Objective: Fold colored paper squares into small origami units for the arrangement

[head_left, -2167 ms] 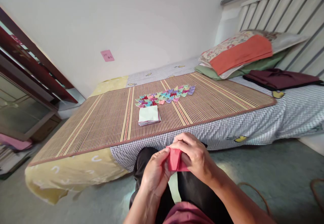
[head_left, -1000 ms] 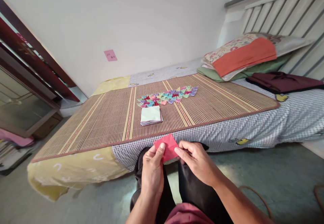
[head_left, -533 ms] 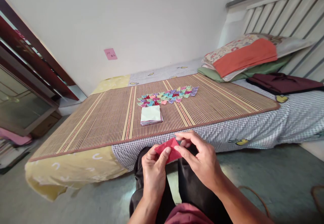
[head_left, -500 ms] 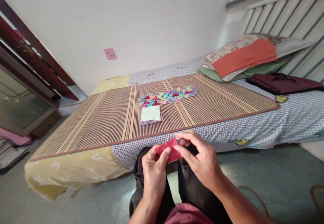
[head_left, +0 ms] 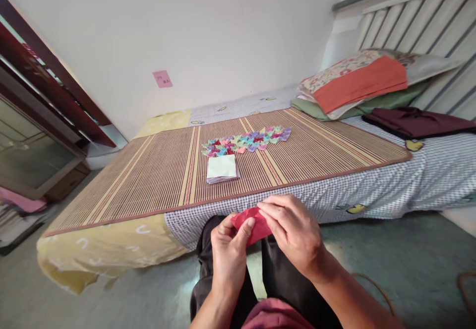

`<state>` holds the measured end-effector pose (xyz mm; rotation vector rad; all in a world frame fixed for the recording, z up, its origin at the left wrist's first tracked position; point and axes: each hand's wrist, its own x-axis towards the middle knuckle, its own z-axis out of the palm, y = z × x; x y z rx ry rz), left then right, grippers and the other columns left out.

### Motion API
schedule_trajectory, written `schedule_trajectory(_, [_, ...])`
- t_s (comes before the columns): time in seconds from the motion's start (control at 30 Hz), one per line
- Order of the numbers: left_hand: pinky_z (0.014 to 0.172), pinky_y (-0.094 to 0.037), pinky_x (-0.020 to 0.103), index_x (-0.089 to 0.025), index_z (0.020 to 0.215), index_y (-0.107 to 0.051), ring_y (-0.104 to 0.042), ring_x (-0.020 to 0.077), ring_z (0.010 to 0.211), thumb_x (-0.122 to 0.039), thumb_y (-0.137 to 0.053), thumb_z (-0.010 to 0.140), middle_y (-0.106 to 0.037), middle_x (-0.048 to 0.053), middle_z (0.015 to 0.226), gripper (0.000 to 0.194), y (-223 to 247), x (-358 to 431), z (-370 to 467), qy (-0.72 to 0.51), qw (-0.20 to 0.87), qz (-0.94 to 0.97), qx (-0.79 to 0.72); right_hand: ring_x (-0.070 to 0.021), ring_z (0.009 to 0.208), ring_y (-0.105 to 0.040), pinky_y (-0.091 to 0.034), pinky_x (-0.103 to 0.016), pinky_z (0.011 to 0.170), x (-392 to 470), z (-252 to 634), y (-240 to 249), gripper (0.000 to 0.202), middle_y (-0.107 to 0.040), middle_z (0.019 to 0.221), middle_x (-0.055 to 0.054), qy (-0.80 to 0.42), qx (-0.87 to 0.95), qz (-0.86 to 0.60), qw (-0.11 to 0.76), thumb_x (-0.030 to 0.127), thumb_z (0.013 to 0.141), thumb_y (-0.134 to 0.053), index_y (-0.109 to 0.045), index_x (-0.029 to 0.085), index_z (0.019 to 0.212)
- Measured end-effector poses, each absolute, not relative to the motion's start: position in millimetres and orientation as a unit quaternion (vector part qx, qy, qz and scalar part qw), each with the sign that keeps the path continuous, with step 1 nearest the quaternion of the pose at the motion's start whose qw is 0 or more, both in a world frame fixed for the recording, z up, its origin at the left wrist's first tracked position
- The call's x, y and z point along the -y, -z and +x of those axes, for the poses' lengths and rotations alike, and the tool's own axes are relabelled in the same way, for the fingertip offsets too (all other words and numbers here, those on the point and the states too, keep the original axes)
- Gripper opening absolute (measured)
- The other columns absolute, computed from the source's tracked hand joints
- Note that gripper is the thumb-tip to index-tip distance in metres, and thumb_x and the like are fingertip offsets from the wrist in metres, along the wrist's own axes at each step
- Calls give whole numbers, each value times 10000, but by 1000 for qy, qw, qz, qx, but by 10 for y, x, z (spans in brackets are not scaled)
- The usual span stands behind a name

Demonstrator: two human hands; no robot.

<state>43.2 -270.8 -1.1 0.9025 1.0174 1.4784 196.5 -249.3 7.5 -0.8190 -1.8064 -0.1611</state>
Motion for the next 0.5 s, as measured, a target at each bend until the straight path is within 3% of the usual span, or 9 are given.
schedule_trajectory(0.17, [709, -529, 266, -171, 805, -814, -626, 169, 697, -372, -900, 789, -719, 19, 735, 219, 15, 2715, 429, -620, 532, 386, -429, -254, 1003, -743, -642, -417, 875, 2493, 1974, -84, 378, -743, 1116, -110, 76, 763, -343, 543, 68, 1012, -634, -681, 250, 1340])
schedule_trajectory(0.5, [677, -504, 249, -160, 765, -799, -584, 149, 664, -384, -899, 789, -699, 12, 710, 247, -8, 2713, 419, -607, 524, 403, -441, -257, 989, -720, -623, -417, 878, 2477, 2005, -122, 223, -731, 1079, -120, 73, 784, -338, 515, 76, 1022, -616, -718, 190, 1185])
